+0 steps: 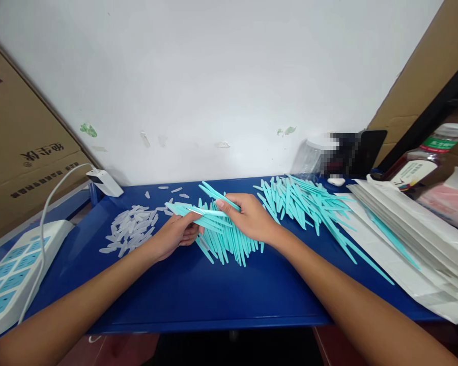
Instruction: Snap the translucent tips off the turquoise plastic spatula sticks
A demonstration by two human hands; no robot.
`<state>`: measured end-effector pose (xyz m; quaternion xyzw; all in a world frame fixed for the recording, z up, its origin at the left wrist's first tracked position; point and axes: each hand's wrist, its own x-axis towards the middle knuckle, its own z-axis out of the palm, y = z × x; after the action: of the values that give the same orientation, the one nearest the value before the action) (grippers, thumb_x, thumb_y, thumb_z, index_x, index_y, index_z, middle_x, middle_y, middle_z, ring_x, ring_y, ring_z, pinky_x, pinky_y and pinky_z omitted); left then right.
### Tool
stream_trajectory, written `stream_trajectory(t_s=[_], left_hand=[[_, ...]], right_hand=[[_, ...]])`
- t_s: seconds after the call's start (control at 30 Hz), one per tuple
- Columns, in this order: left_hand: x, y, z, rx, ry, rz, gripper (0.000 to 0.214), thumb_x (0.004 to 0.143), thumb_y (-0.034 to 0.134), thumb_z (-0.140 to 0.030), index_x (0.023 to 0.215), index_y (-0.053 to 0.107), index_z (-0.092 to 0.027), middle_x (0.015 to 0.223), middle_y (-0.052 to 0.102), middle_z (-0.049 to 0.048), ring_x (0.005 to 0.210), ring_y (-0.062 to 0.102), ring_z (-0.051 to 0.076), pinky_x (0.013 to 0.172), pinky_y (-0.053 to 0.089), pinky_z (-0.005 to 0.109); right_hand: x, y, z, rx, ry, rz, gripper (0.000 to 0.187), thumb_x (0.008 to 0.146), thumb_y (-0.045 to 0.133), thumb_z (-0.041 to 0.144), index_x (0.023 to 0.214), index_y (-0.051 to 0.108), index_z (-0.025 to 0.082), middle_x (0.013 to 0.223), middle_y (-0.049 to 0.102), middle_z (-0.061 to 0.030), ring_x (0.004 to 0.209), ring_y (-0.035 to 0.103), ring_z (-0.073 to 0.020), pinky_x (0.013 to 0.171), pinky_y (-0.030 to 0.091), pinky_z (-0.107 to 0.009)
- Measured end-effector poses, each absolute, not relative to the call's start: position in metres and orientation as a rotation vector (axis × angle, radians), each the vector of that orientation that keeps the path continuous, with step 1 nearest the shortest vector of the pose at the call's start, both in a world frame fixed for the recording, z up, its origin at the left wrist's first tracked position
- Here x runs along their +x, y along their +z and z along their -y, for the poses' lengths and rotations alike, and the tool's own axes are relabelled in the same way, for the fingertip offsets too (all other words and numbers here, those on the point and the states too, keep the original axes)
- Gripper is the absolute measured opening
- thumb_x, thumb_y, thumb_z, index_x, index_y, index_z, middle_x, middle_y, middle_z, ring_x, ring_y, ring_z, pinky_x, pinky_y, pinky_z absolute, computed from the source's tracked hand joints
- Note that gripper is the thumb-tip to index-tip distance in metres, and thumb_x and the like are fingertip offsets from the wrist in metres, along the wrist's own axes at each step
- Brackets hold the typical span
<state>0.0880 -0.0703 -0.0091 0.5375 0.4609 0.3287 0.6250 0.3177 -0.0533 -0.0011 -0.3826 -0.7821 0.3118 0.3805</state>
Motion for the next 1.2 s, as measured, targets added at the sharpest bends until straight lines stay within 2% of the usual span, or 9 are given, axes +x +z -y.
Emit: stream_trajectory(t_s=[0.17,0.5,0.7,0.87,1.03,1.2], left_hand=[[0.0882,-0.0106,0.0697,1.223,0.774,-1.054,0.041,0.095,0.059,-0.045,0.067,0.060,-0.016,0.055,0.026,-0.0083,0.047,0.020,0.007,0.046,0.018,0.025],[0.0878,-0.0118,0.0658,1.212,0.869,-1.058,0.038,0.094,0.059,-0.040,0.066,0.063,-0.015,0.054,0.022,-0.0089,0.046,0.017,0.007,0.044,0.018,0.024],[0.0874,-0.0121,0.0656,1.223,0.895,-1.049,0.045,0.097,0.059,-0.049,0.066,0.061,-0.017,0.053,0.021,-0.0091,0.046,0.016,0.007,0.044,0.017,0.024],[0.0876,-0.0131,0.0655,1.227,0.894,-1.052,0.048,0.098,0.058,-0.053,0.067,0.061,-0.016,0.054,0.023,-0.0088,0.046,0.017,0.007,0.044,0.018,0.023],[0.0874,-0.0140,0.0651,1.229,0.895,-1.046,0.048,0.096,0.061,-0.054,0.068,0.062,-0.016,0.054,0.022,-0.0091,0.046,0.017,0.007,0.044,0.019,0.023],[0.0868,-0.0137,0.0647,1.234,0.893,-1.064,0.049,0.095,0.060,-0.056,0.067,0.060,-0.017,0.054,0.022,-0.0092,0.046,0.017,0.008,0.044,0.019,0.023]], right_hand=[[0.3188,-0.0011,0.0526,-0.985,0.908,1.958,0.054,0.108,0.040,0.060,0.082,0.064,0.019,0.056,0.045,0.0050,0.051,0.042,-0.0121,0.055,0.032,-0.027],[0.3186,-0.0001,0.0525,-1.028,0.790,1.977,0.052,0.108,0.044,0.057,0.079,0.064,0.019,0.059,0.048,0.0040,0.056,0.044,-0.0132,0.059,0.033,-0.028],[0.3185,-0.0003,0.0502,-1.014,0.685,1.994,0.045,0.106,0.051,0.053,0.082,0.067,0.018,0.068,0.053,0.0028,0.064,0.047,-0.0134,0.063,0.036,-0.027],[0.3190,0.0000,0.0510,-1.021,0.702,1.993,0.048,0.106,0.049,0.055,0.082,0.068,0.018,0.064,0.052,0.0031,0.060,0.047,-0.0133,0.061,0.035,-0.027],[0.3202,-0.0005,0.0527,-1.038,0.862,1.933,0.055,0.107,0.041,0.062,0.086,0.069,0.019,0.053,0.044,0.0051,0.049,0.041,-0.0128,0.052,0.031,-0.027],[0.3197,-0.0019,0.0519,-1.045,0.901,1.913,0.058,0.106,0.039,0.066,0.087,0.069,0.019,0.053,0.047,0.0042,0.047,0.043,-0.0134,0.050,0.032,-0.027]])
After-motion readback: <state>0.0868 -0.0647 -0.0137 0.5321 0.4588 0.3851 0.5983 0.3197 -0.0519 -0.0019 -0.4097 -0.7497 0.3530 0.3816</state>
